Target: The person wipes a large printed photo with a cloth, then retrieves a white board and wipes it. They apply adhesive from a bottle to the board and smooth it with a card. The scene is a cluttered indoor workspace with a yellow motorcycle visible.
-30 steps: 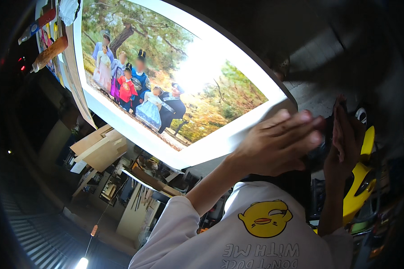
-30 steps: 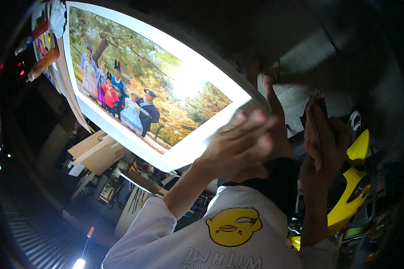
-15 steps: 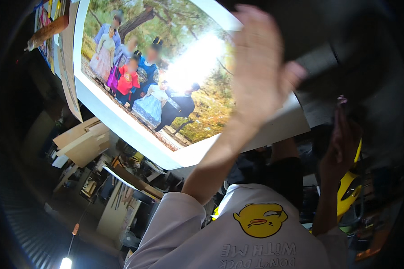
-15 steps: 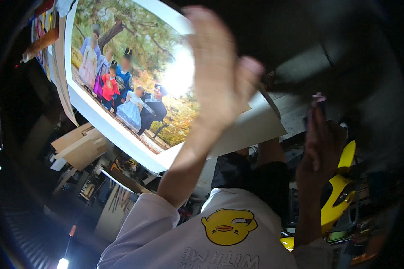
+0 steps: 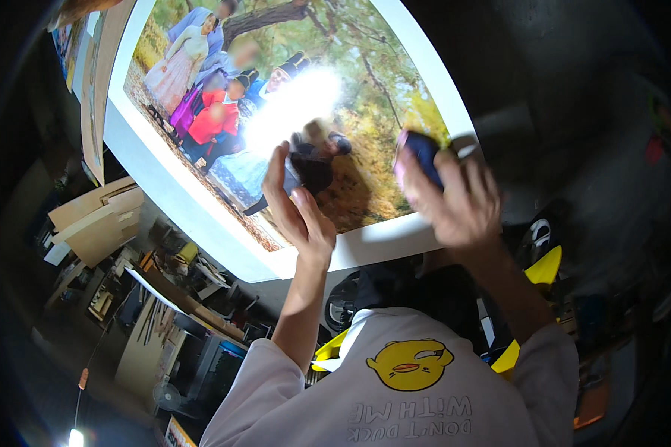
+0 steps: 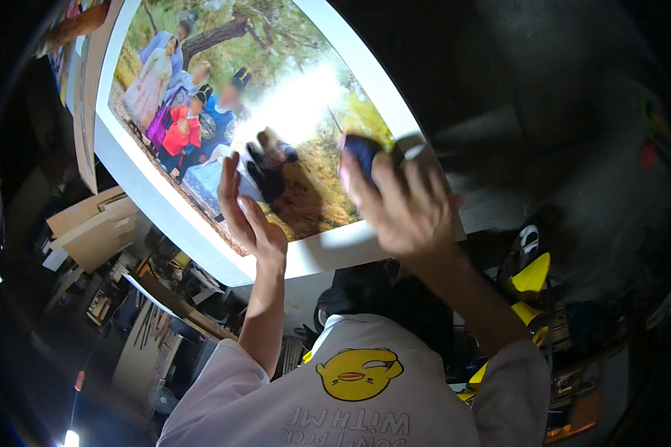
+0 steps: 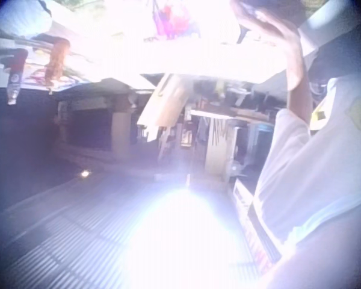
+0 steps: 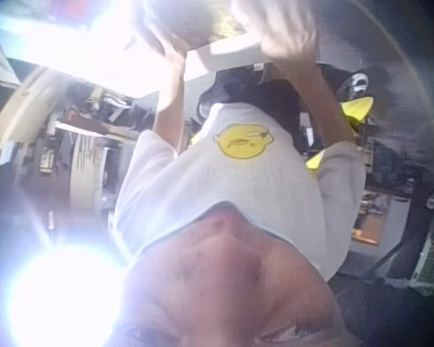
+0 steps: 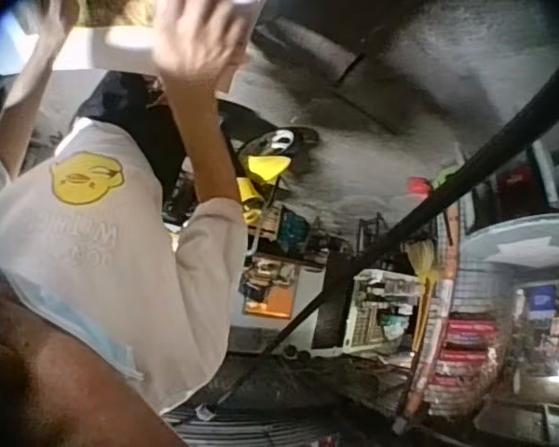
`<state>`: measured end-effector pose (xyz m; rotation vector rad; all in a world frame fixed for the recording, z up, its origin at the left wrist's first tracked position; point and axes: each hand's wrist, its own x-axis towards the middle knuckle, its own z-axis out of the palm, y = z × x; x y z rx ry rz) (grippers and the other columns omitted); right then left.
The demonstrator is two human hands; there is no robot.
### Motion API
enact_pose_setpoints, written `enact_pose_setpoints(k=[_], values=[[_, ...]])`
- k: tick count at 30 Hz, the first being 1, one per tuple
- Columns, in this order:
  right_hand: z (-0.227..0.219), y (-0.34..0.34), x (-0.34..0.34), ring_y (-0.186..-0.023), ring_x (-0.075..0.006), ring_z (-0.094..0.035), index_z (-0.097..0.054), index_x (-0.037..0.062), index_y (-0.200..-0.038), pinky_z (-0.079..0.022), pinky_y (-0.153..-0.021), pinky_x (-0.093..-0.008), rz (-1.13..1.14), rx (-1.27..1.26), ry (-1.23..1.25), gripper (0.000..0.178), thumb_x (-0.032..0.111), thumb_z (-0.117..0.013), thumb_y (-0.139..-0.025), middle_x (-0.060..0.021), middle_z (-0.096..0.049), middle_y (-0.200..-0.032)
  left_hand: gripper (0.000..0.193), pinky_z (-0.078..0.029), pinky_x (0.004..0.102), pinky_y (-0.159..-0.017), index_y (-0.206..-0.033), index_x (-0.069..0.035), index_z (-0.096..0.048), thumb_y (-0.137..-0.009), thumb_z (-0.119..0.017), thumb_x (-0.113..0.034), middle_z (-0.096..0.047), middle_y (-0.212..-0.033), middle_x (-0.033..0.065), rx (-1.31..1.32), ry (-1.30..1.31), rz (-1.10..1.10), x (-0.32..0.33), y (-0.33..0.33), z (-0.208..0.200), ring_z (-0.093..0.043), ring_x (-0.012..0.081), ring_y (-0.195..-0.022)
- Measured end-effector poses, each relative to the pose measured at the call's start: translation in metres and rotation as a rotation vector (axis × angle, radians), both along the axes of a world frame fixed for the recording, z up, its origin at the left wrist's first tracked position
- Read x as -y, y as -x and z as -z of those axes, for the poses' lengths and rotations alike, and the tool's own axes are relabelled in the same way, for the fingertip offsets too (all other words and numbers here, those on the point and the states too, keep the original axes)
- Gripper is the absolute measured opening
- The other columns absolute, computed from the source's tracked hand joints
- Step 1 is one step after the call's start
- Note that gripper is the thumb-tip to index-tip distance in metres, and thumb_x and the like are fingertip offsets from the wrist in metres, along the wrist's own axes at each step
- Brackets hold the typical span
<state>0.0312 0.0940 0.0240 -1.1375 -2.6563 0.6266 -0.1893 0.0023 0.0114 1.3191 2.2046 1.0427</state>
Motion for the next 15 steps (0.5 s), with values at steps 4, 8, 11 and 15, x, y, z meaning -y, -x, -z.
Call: enact_pose_setpoints(k=[4,8,11,15], values=[[-0.003,-0.006,0.007,-0.083,-0.0245,-0.062,-0.07,0.0167,-0.134,-0.052,-0.067,-0.0384,0.086,0.086,-0.072,0.049,0.026,-0.076,-0.086,-0.0095,-0.063,-0.109,0.052,-0.032,0.0481,-0.12,-0.149,0.008,-0.049,-0.113,-0.04,-0.029,-0.054,-0.15,0.0245,-0.08,0.014,0.002,-0.005,0.016,-0.003,-0.046,0.0398,-0.144],[-0.01,-0.004,-0.013,-0.086,-0.0248,-0.063,-0.07,0.019,-0.135,-0.054,-0.073,-0.0412,0.018,0.145,-0.004,0.05,0.026,-0.076,-0.086,-0.0084,-0.065,-0.107,0.051,-0.03,0.0512,-0.122,-0.151,0.006,-0.049,-0.112,-0.043,-0.026,-0.053,-0.154,0.0227,-0.066,0.038,0.001,0.0,0.011,-0.001,-0.042,0.0413,-0.147],[-0.013,-0.004,-0.019,-0.087,-0.0247,-0.065,-0.07,0.0201,-0.136,-0.055,-0.077,-0.0437,0.015,0.204,0.004,0.044,0.029,-0.071,-0.093,-0.009,-0.067,-0.105,0.052,-0.029,0.0521,-0.122,-0.152,0.006,-0.048,-0.111,-0.044,-0.025,-0.051,-0.155,0.023,-0.156,0.097,0.045,0.004,0.012,-0.003,-0.041,0.0432,-0.148],[-0.006,-0.006,0.01,-0.091,-0.0284,-0.064,-0.069,0.0168,-0.137,-0.054,-0.078,-0.0462,-0.145,0.112,0.002,0.044,0.029,-0.07,-0.095,-0.0119,-0.066,-0.11,0.059,-0.023,0.0565,-0.124,-0.158,0.007,-0.038,-0.109,-0.045,-0.026,-0.038,-0.163,0.0285,-0.147,0.135,0.006,-0.002,0.002,0.003,-0.03,0.0485,-0.153]])
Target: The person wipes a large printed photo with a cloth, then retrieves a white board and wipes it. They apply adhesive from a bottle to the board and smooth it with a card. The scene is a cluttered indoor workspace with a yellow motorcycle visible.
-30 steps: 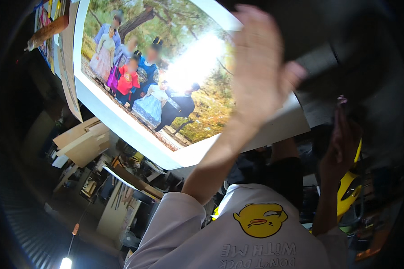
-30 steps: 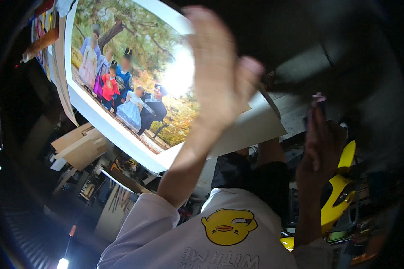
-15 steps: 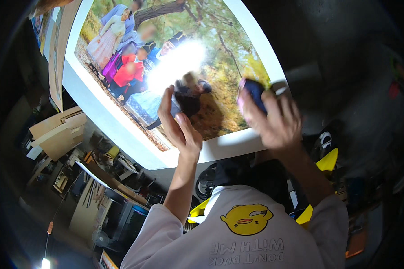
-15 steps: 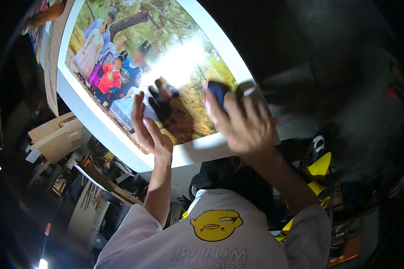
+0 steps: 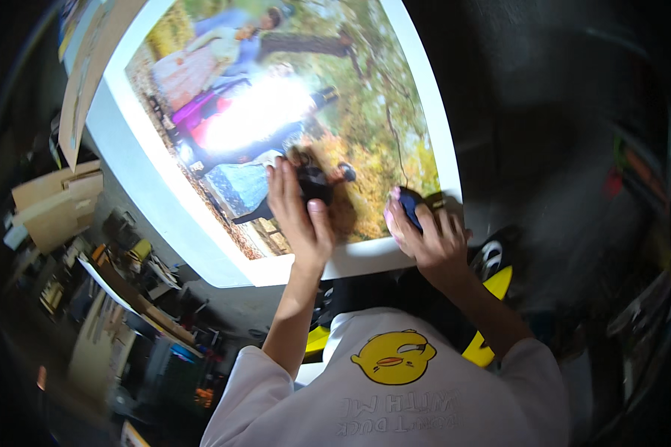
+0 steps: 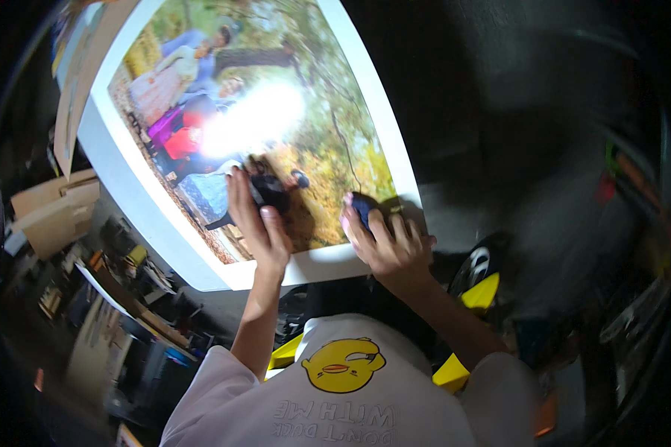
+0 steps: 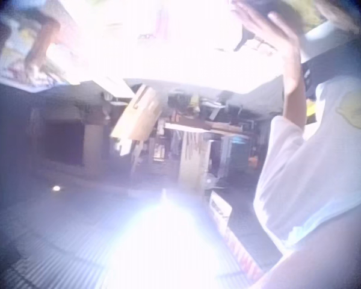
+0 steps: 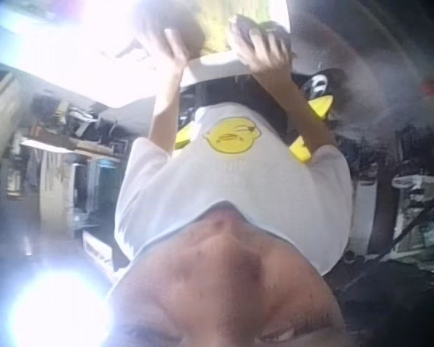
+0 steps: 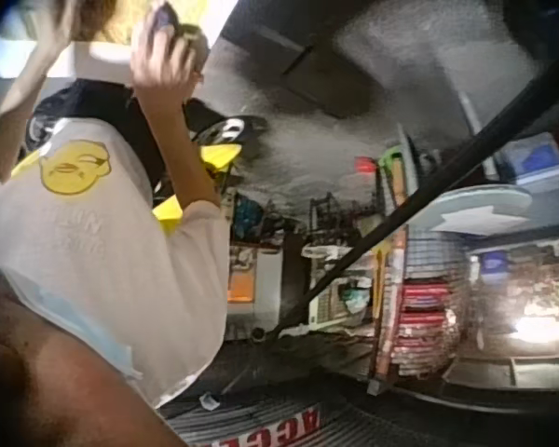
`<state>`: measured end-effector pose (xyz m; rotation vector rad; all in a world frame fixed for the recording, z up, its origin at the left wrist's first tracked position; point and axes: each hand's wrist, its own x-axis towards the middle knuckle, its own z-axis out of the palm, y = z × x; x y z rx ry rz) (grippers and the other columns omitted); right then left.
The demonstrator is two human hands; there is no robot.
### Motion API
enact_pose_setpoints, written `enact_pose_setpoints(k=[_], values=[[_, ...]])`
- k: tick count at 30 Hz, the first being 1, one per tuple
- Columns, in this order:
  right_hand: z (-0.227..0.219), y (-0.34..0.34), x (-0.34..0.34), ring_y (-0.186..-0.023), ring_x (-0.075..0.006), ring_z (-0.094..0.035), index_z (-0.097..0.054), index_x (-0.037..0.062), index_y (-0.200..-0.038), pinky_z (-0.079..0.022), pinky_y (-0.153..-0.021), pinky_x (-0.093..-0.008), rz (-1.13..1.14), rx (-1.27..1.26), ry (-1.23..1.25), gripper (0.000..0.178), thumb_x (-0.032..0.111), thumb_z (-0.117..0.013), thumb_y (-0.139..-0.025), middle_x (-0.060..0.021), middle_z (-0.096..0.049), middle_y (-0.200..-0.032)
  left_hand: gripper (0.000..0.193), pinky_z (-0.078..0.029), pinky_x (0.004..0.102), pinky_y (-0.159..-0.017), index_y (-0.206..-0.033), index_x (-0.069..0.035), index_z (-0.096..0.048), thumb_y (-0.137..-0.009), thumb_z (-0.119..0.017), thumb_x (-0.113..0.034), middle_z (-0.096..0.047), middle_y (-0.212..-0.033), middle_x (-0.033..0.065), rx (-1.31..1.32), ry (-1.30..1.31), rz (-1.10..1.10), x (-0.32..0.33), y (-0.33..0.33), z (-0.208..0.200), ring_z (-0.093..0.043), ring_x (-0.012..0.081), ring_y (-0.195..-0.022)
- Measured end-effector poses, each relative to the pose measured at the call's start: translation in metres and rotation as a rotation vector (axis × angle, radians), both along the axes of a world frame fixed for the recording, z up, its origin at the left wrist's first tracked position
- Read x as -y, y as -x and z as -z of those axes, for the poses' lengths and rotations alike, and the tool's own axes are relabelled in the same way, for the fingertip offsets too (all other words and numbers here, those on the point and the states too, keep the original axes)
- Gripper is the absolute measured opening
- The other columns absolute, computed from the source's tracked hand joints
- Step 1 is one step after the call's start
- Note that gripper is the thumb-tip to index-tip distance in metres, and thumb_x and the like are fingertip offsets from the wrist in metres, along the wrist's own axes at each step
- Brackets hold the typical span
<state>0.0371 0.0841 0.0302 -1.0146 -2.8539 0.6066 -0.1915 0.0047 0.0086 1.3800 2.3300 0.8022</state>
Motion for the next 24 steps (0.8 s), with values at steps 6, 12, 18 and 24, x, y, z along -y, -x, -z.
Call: enact_pose_setpoints(k=[6,12,18,24], values=[[-0.022,0.024,-0.15,-0.107,-0.0336,-0.061,-0.068,0.0176,-0.142,-0.052,-0.089,-0.0455,0.408,-0.325,0.064,0.071,-0.011,-0.072,-0.078,-0.0141,-0.059,-0.116,0.087,-0.011,0.061,-0.127,-0.164,0.007,-0.02,-0.105,-0.051,-0.049,-0.018,-0.17,0.0334,0.101,0.19,0.139,-0.039,-0.096,0.008,-0.015,0.0526,-0.158],[-0.026,-0.036,-0.176,-0.114,-0.0369,-0.06,-0.068,0.0166,-0.143,-0.054,-0.094,-0.0427,0.364,-0.246,0.319,0.074,-0.014,-0.067,-0.076,-0.0178,-0.052,-0.121,0.088,-0.006,0.0635,-0.126,-0.162,0.009,-0.021,-0.106,-0.044,-0.056,-0.014,-0.169,0.0352,-0.145,0.334,0.111,-0.118,-0.106,0.015,-0.011,0.0518,-0.158],[0.024,-0.079,-0.23,-0.115,-0.0361,-0.061,-0.07,0.0128,-0.14,-0.051,-0.098,-0.0445,0.302,-0.296,0.471,0.071,-0.014,-0.067,-0.074,-0.0179,-0.057,-0.119,0.089,-0.008,0.0611,-0.127,-0.165,0.008,-0.004,-0.109,-0.038,-0.052,-0.009,-0.171,0.0329,-0.25,0.265,-0.176,-0.225,-0.039,0.019,-0.007,0.0511,-0.159],[0.047,-0.156,-0.309,-0.107,-0.0345,-0.062,-0.067,0.0027,-0.139,-0.05,-0.094,-0.0378,0.249,-0.287,0.502,0.06,-0.015,-0.054,-0.084,-0.0209,-0.059,-0.118,0.074,-0.002,0.0474,-0.131,-0.166,0.002,0.002,-0.115,-0.023,-0.045,-0.002,-0.174,0.0276,-0.09,-0.202,-0.543,-0.27,0.035,0.04,-0.003,0.0384,-0.162]])
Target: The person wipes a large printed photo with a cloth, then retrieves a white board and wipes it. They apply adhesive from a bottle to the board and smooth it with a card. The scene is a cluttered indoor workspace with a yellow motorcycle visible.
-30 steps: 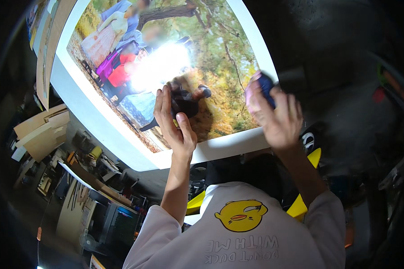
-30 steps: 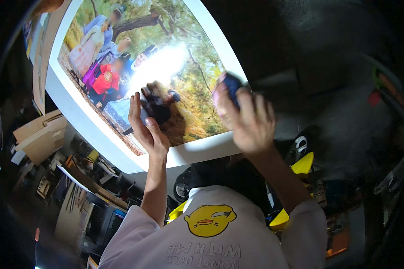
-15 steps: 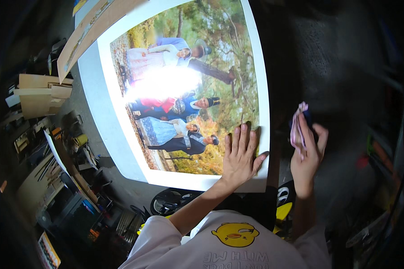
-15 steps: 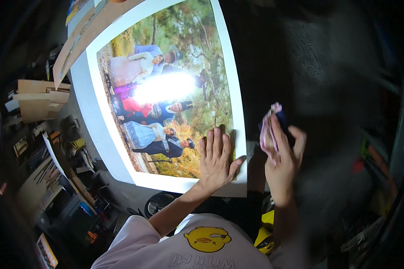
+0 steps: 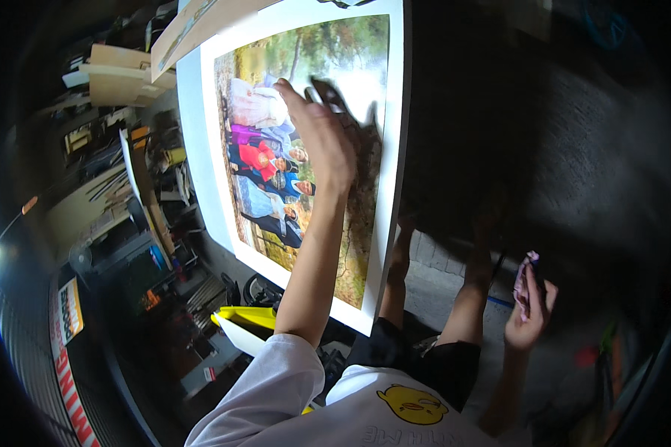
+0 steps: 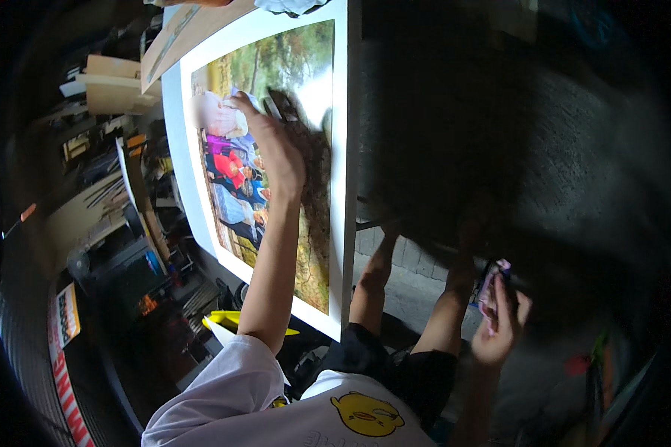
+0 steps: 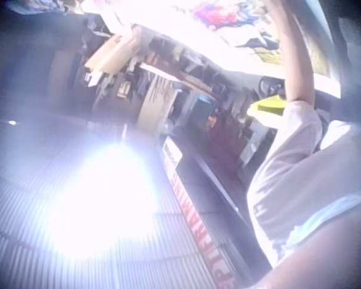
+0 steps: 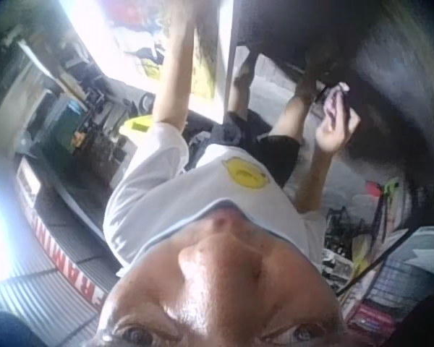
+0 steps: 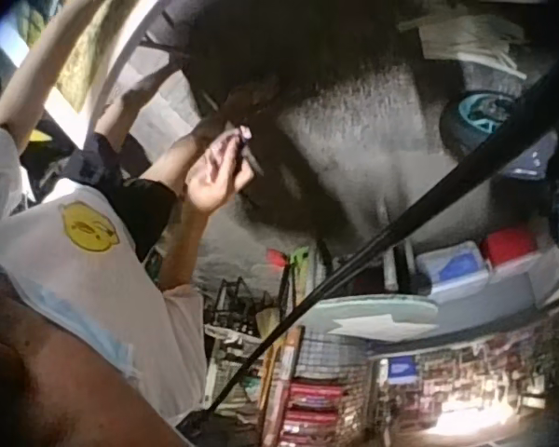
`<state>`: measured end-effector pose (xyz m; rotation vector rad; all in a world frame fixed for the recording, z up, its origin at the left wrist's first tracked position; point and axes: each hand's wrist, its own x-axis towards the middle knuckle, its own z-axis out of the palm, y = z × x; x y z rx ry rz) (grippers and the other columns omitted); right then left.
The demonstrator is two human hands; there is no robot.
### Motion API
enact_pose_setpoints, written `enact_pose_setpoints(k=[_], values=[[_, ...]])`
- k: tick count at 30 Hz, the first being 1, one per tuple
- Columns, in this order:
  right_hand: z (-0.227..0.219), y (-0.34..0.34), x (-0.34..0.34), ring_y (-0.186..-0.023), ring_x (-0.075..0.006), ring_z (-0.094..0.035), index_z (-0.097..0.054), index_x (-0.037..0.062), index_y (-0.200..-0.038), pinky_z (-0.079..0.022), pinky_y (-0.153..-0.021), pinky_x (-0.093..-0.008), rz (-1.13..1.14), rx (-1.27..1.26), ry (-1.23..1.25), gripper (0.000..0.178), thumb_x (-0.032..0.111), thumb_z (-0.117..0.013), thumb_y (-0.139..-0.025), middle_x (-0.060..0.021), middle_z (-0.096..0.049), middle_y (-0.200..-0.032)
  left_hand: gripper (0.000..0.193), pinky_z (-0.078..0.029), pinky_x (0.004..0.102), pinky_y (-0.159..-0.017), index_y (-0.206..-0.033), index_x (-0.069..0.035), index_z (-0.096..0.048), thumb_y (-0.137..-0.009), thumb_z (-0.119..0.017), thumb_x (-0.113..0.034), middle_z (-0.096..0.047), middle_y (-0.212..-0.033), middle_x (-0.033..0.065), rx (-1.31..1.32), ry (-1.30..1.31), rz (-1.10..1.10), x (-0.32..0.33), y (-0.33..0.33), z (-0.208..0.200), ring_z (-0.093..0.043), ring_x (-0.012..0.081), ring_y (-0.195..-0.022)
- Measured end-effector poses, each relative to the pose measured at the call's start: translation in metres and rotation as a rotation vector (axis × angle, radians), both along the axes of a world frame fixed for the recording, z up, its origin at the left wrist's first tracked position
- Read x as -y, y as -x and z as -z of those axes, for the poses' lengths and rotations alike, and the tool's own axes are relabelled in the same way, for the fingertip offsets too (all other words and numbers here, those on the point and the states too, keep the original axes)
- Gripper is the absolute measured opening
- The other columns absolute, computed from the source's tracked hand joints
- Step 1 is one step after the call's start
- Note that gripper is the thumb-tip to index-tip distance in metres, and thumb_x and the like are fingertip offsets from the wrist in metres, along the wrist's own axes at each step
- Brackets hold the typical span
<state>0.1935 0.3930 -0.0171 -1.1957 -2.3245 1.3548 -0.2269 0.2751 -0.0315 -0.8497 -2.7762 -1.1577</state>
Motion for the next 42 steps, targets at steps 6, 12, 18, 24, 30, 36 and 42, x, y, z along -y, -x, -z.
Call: enact_pose_setpoints(k=[6,12,18,24,30,36,42], values=[[0.023,-0.049,-0.052,-0.103,-0.0319,-0.062,-0.066,0.005,-0.14,-0.051,-0.09,-0.0374,-0.005,0.179,0.064,0.048,-0.011,-0.057,-0.095,-0.0186,-0.058,-0.116,0.039,-0.046,0.0374,-0.097,-0.14,0.0,-0.05,-0.116,-0.036,-0.028,-0.062,-0.119,0.0158,0.011,-0.058,-0.162,0.078,-0.091,-0.041,-0.06,0.0238,-0.102],[0.022,-0.015,-0.074,-0.101,-0.0311,-0.063,-0.066,0.0047,-0.139,-0.051,-0.088,-0.0382,0.0,0.22,0.133,0.044,-0.008,-0.057,-0.099,-0.0185,-0.057,-0.115,0.017,-0.036,0.0344,-0.063,-0.093,-0.001,-0.044,-0.11,-0.044,-0.004,-0.042,-0.077,0.0082,0.135,0.398,-0.434,0.194,-0.196,-0.079,-0.041,0.0211,-0.067],[0.006,0.058,-0.085,-0.107,-0.0355,-0.063,-0.067,0.0069,-0.139,-0.052,-0.09,-0.0397,-0.158,0.144,0.143,0.056,-0.012,-0.059,-0.087,-0.0195,-0.056,-0.12,0.036,-0.038,0.0387,-0.055,-0.078,0.0,-0.046,-0.109,-0.053,-0.015,-0.045,-0.068,0.0118,0.105,0.586,-0.337,0.233,-0.211,-0.099,-0.046,0.0245,-0.058],[-0.019,0.107,-0.088,-0.108,-0.0351,-0.062,-0.067,0.0036,-0.138,-0.051,-0.092,-0.041,-0.271,0.121,0.08,0.05,-0.007,-0.06,-0.09,-0.0198,-0.059,-0.117,0.03,-0.048,0.0303,-0.056,-0.079,0.001,-0.059,-0.107,-0.058,-0.01,-0.059,-0.067,0.0126,0.348,0.439,-0.682,0.237,-0.208,-0.108,-0.066,0.0158,-0.063],[-0.038,0.17,-0.098,-0.105,-0.0339,-0.059,-0.067,0.0055,-0.14,-0.049,-0.093,-0.0416,-0.356,0.1,-0.028,0.048,-0.007,-0.058,-0.094,-0.0176,-0.056,-0.111,0.046,-0.026,0.0376,-0.048,-0.063,0.0,-0.042,-0.102,-0.065,-0.01,-0.039,-0.056,0.0113,0.387,0.5,-0.563,0.247,-0.185,-0.107,-0.039,0.0149,-0.048],[-0.054,0.247,-0.127,-0.106,-0.033,-0.059,-0.067,0.0031,-0.139,-0.048,-0.096,-0.0418,-0.411,-0.06,-0.251,0.044,0.0,-0.062,-0.096,-0.0171,-0.056,-0.111,0.014,-0.042,0.0288,-0.058,-0.107,0.0,-0.067,-0.094,-0.069,0.004,-0.053,-0.081,0.007,0.404,0.304,-0.62,0.227,-0.174,-0.103,-0.05,0.0146,-0.062],[-0.106,0.375,-0.163,-0.107,-0.0355,-0.061,-0.068,0.0077,-0.139,-0.05,-0.094,-0.0442,-0.51,-0.258,-0.459,0.047,0.0,-0.066,-0.093,-0.0186,-0.057,-0.112,0.007,-0.049,0.0303,-0.067,-0.107,0.002,-0.066,-0.1,-0.065,0.002,-0.061,-0.084,0.0102,0.308,0.143,-0.883,0.208,-0.213,-0.116,-0.058,0.0166,-0.071]])
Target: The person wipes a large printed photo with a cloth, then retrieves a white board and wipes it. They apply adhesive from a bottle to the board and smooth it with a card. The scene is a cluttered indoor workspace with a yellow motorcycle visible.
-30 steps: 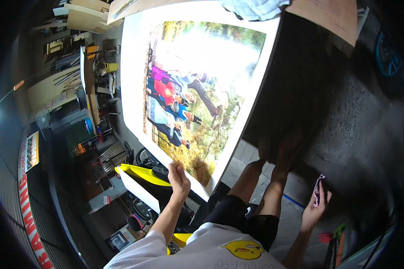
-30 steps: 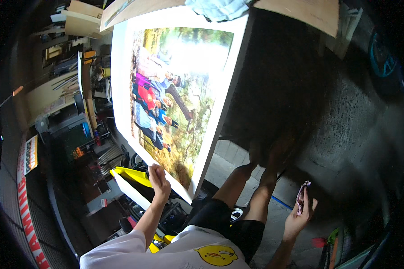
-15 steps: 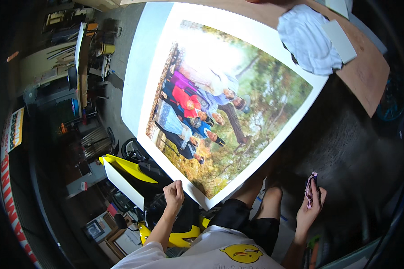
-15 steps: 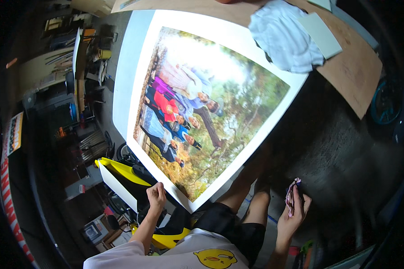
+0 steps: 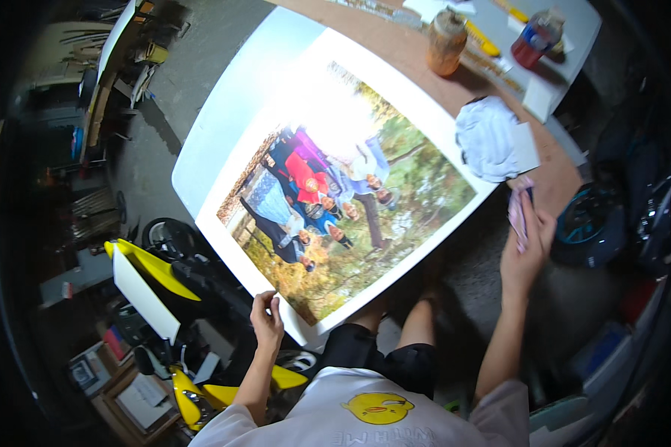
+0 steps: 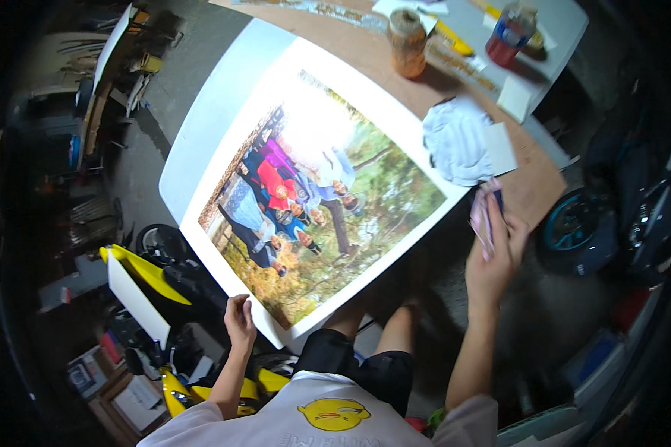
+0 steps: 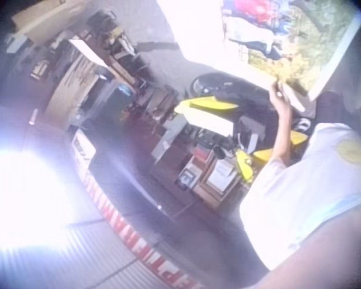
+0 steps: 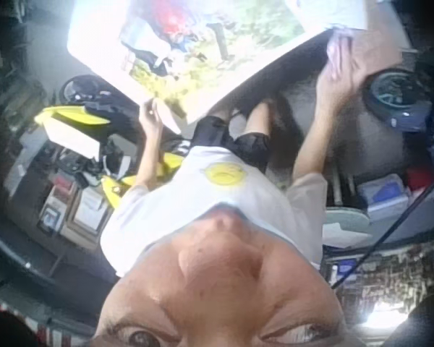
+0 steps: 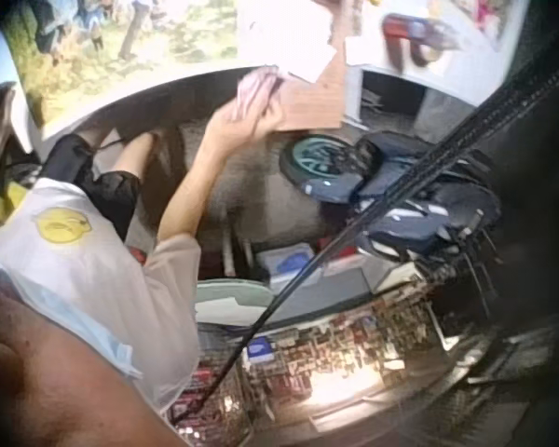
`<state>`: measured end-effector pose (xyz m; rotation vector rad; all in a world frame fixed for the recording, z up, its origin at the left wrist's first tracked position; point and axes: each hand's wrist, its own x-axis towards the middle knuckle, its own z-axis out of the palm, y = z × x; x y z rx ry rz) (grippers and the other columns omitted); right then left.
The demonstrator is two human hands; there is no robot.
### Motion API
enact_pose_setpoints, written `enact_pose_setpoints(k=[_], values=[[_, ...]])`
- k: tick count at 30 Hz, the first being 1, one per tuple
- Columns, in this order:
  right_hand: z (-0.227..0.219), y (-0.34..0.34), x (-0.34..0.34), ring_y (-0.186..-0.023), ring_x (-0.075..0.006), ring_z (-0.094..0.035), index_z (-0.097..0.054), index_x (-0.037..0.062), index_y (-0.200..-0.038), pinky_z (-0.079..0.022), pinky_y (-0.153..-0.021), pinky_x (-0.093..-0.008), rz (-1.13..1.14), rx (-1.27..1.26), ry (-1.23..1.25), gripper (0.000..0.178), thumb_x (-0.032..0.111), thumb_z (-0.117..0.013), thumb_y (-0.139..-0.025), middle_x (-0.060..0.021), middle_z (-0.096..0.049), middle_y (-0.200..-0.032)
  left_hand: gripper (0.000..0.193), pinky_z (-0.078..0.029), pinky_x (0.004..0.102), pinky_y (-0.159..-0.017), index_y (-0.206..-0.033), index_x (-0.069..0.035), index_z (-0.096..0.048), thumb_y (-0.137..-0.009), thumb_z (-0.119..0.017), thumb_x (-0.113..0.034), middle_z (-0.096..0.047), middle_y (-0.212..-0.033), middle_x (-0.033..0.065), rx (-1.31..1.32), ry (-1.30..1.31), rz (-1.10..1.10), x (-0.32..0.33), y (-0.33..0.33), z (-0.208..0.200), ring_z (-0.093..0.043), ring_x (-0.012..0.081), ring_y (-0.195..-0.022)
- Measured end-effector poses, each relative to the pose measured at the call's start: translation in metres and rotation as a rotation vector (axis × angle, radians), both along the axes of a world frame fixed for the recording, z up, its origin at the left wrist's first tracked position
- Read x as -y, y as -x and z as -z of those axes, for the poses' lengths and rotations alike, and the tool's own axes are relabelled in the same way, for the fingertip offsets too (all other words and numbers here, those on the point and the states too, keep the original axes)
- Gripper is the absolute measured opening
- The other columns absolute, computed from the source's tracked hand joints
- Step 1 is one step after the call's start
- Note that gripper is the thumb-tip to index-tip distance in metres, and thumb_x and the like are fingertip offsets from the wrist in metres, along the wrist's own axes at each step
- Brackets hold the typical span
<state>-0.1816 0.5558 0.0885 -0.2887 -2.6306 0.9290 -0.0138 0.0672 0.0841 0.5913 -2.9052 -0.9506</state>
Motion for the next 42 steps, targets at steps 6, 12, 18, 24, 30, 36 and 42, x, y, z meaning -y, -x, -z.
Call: enact_pose_setpoints(k=[6,12,18,24,30,36,42], values=[[0.011,0.1,-0.034,-0.109,-0.0384,-0.061,-0.067,0.0188,-0.142,-0.051,-0.094,-0.0453,-0.194,-0.039,-0.13,0.052,0.004,-0.069,-0.092,-0.018,-0.055,-0.113,0.025,-0.043,0.0307,-0.059,-0.081,0.002,-0.058,-0.103,-0.064,-0.006,-0.051,-0.069,0.0091,0.001,-0.018,-0.119,-0.044,-0.076,-0.047,-0.049,0.0175,-0.059],[-0.034,0.16,-0.011,-0.126,-0.0438,-0.055,-0.055,0.0161,-0.151,-0.046,-0.105,-0.0476,-0.058,-0.027,-0.484,0.064,0.026,-0.078,-0.092,-0.0255,-0.055,-0.135,0.015,-0.045,0.0314,-0.059,-0.088,0.001,-0.066,-0.099,-0.069,-0.007,-0.055,-0.066,0.0097,-0.164,-0.161,-0.21,-0.105,-0.129,-0.089,-0.051,0.0205,-0.058],[-0.048,0.043,0.085,-0.107,-0.0423,-0.059,-0.065,-0.0057,-0.114,-0.047,-0.095,-0.0503,-0.441,-0.068,0.065,0.024,0.014,-0.063,-0.101,-0.0245,-0.06,-0.112,0.032,-0.04,0.0383,-0.05,-0.076,0.002,-0.061,-0.102,-0.068,-0.017,-0.052,-0.058,0.0174,-0.172,-0.199,-0.416,-0.101,-0.196,-0.095,-0.049,0.0293,-0.048],[-0.086,-0.116,0.246,-0.075,-0.031,-0.055,-0.057,-0.0012,-0.087,-0.045,-0.071,-0.0416,-0.783,0.148,0.316,0.02,0.011,-0.063,-0.101,-0.0152,-0.055,-0.081,0.04,-0.039,0.0412,-0.05,-0.069,0.002,-0.055,-0.102,-0.068,-0.018,-0.051,-0.059,0.0193,-0.376,-0.167,-0.532,-0.043,-0.233,-0.11,-0.052,0.0322,-0.049],[-0.121,-0.138,0.427,-0.065,-0.0273,-0.049,-0.056,-0.0016,-0.082,-0.04,-0.063,-0.0395,-1.089,-0.181,0.178,0.024,0.009,-0.065,-0.101,-0.0146,-0.052,-0.075,0.037,-0.04,0.0398,-0.05,-0.073,0.003,-0.059,-0.101,-0.07,-0.018,-0.055,-0.06,0.0196,-0.394,-0.299,-0.815,0.074,-0.296,-0.113,-0.047,0.0265,-0.048],[-0.186,-0.185,0.595,-0.12,-0.0238,-0.063,-0.062,-0.0032,-0.137,-0.047,-0.104,-0.0355,-1.018,-0.057,0.665,0.039,0.025,-0.049,-0.113,-0.0145,-0.066,-0.13,0.042,-0.051,0.0372,-0.07,-0.085,-0.001,-0.067,-0.107,-0.059,-0.037,-0.067,-0.081,0.0141,-0.538,-0.25,-0.597,0.247,-0.323,-0.14,-0.064,0.0245,-0.072],[-0.173,-0.335,0.732,-0.154,-0.0379,-0.035,-0.037,-0.0042,-0.16,-0.026,-0.126,-0.0482,-1.49,-0.129,0.771,0.073,0.051,-0.039,-0.111,-0.0242,-0.039,-0.164,0.076,-0.042,0.0422,-0.113,-0.159,0.0,-0.033,-0.108,-0.049,-0.054,-0.053,-0.152,0.0208,-0.984,-1.12,-0.422,0.316,-0.19,-0.18,-0.058,0.0278,-0.134]])
